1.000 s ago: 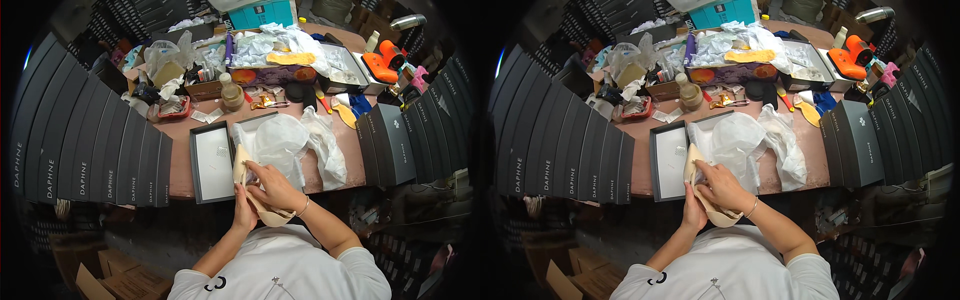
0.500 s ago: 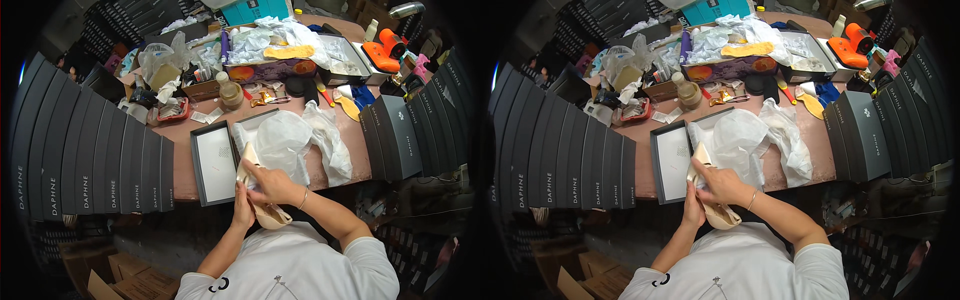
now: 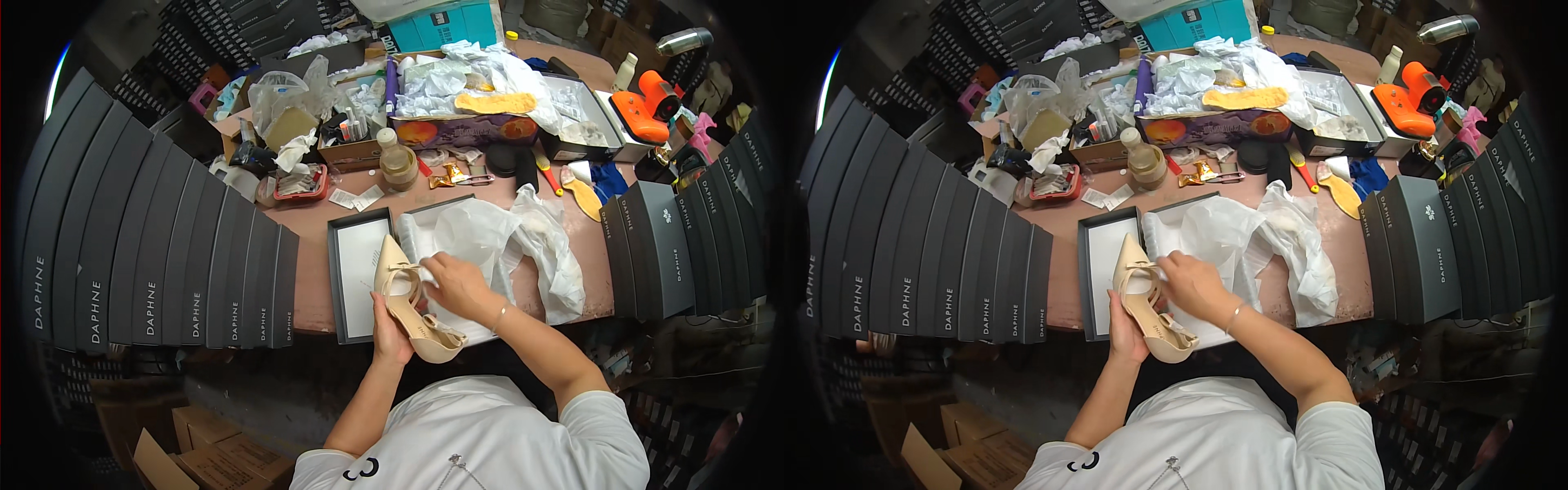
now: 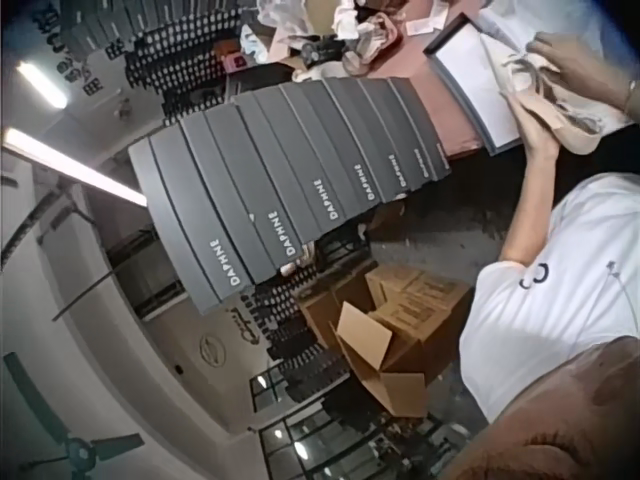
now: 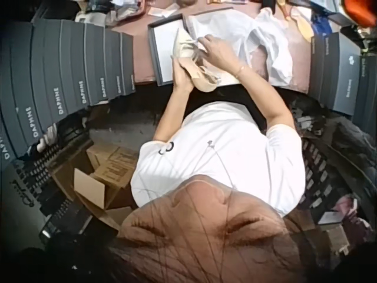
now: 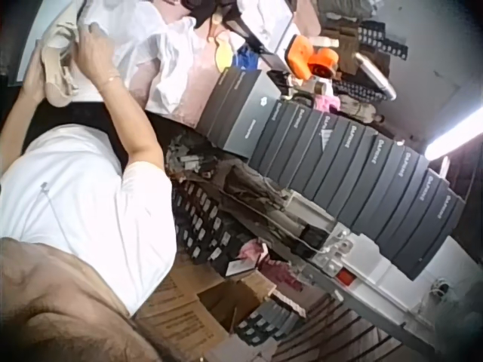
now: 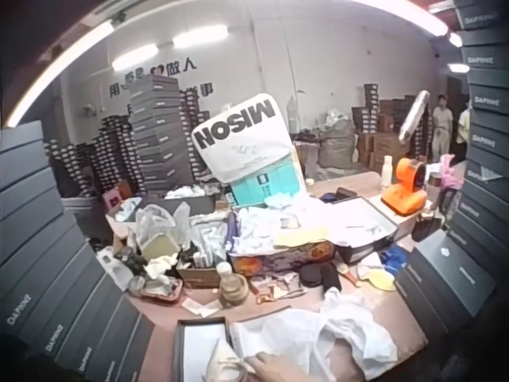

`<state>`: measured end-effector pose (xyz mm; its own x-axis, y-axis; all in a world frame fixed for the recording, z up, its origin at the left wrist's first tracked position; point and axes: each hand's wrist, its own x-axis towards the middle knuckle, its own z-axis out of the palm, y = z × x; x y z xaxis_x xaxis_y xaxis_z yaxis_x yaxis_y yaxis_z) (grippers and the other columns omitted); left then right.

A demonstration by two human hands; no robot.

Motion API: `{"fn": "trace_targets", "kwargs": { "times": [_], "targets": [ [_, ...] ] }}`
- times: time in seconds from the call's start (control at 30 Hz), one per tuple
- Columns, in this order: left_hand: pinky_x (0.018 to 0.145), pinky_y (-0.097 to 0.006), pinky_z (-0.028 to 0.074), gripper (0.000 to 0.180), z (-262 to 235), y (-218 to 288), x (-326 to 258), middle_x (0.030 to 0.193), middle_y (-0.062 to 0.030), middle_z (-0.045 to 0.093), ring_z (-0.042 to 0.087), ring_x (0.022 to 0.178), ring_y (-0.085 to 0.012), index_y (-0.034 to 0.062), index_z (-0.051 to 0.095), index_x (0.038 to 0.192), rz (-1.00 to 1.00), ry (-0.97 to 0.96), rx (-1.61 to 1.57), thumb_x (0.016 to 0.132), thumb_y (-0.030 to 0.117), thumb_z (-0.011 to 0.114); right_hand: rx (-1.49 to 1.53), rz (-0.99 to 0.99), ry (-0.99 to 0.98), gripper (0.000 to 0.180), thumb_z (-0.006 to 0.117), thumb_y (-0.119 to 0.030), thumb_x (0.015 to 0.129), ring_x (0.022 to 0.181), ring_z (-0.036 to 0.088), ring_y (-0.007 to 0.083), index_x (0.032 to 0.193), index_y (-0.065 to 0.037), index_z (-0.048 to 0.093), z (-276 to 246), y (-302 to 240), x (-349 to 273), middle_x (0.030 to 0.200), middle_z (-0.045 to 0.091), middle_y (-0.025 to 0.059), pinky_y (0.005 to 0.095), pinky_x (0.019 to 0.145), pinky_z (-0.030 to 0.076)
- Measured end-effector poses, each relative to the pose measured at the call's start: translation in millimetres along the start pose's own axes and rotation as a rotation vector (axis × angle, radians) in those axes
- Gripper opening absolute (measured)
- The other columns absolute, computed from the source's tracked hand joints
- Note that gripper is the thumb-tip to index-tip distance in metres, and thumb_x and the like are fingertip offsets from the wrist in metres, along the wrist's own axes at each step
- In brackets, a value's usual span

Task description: Packing high-heeled shoes into boxes with tissue paper.

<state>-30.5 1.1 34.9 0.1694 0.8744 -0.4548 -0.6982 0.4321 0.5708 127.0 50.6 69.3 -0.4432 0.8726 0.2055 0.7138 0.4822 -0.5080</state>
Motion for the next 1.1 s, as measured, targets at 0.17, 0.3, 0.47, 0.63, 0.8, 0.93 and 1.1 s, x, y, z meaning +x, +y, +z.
{"fn": "trace_targets", "kwargs": {
  "times": [0.17, 0.3, 0.47, 0.63, 0.8, 0.93, 1.1],
  "targets": [
    [0.105, -0.040, 0.039, 0.073, 22.7, -9.2, -38.1, 0.142, -0.0101, 0.040, 0.041, 0.131, -0.0249, 0.0090, 0.026, 0.146, -0.022, -0.059, 0.067, 0.097, 0.063, 0.020, -0.090, -0.371, -0.031, 0.012, 0.060, -0.016, 0.078, 0.072, 0.063, 0.0235, 0.086, -0.007, 0.057, 21.4, 3.0, -6.9, 0.077, 0.060, 0.0067, 0.0355, 0.064, 0.049],
    [0.092, -0.038, 0.047, 0.070, 6.1, -21.7, -47.3, 0.129, -0.0095, 0.049, 0.053, 0.112, -0.0216, 0.0093, 0.032, 0.142, -0.041, -0.010, 0.065, 0.097, 0.062, 0.023, -0.102, -0.346, 0.021, 0.011, 0.061, -0.018, 0.076, 0.065, 0.060, 0.0217, 0.077, -0.009, 0.055, 49.2, 1.2, -28.2, 0.071, 0.057, 0.0041, 0.0347, 0.059, 0.046],
    [0.071, -0.035, 0.051, 0.063, -12.0, -25.4, -35.3, 0.102, -0.0053, 0.057, 0.056, 0.084, -0.0166, 0.0085, 0.047, 0.128, 0.012, 0.135, 0.034, 0.098, 0.060, 0.027, -0.023, -0.296, 0.231, 0.011, 0.066, -0.015, 0.070, 0.060, 0.059, 0.0238, 0.072, -0.009, 0.056, 14.2, -10.1, -45.5, 0.065, 0.055, 0.0057, 0.0354, 0.054, 0.047],
    [0.068, -0.033, 0.052, 0.064, -11.8, -4.3, -15.0, 0.095, -0.0047, 0.061, 0.058, 0.075, -0.0153, 0.0079, 0.054, 0.119, 0.026, 0.088, 0.009, 0.097, 0.062, 0.027, -0.297, 0.029, 0.291, 0.022, 0.069, -0.014, 0.071, 0.067, 0.060, 0.0293, 0.089, -0.005, 0.060, -14.4, 45.4, -43.6, 0.072, 0.059, 0.0088, 0.0406, 0.064, 0.048],
    [0.106, -0.038, 0.038, 0.074, 4.2, -4.8, -19.7, 0.139, -0.0101, 0.045, 0.044, 0.128, -0.0243, 0.0079, 0.035, 0.141, 0.056, -0.048, 0.009, 0.096, 0.065, 0.024, 0.484, -0.139, -0.076, 0.040, 0.053, -0.039, 0.092, 0.099, 0.055, 0.0371, 0.109, -0.003, 0.055, 14.3, -23.5, -36.2, 0.105, 0.057, 0.0158, 0.0609, 0.106, 0.023],
    [0.110, -0.037, 0.033, 0.072, 8.6, -30.0, -36.1, 0.147, -0.0075, 0.034, 0.036, 0.135, -0.0229, 0.0110, 0.023, 0.147, 0.180, -0.023, 0.139, 0.097, 0.063, 0.022, 0.280, -0.080, -0.058, 0.050, 0.045, -0.046, 0.094, 0.105, 0.048, 0.0374, 0.106, 0.002, 0.054, 34.5, -35.2, -11.3, 0.105, 0.052, 0.0198, 0.0582, 0.106, 0.022],
    [0.112, -0.037, 0.029, 0.075, 8.9, -13.8, -54.6, 0.149, -0.0068, 0.032, 0.035, 0.136, -0.0220, 0.0106, 0.024, 0.148, 0.175, -0.040, 0.085, 0.096, 0.064, 0.023, 0.244, -0.303, 0.232, 0.054, 0.040, -0.045, 0.097, 0.104, 0.049, 0.0392, 0.106, 0.006, 0.056, 20.5, -55.1, -23.3, 0.100, 0.053, 0.0235, 0.0589, 0.104, 0.024]
  ]
}}
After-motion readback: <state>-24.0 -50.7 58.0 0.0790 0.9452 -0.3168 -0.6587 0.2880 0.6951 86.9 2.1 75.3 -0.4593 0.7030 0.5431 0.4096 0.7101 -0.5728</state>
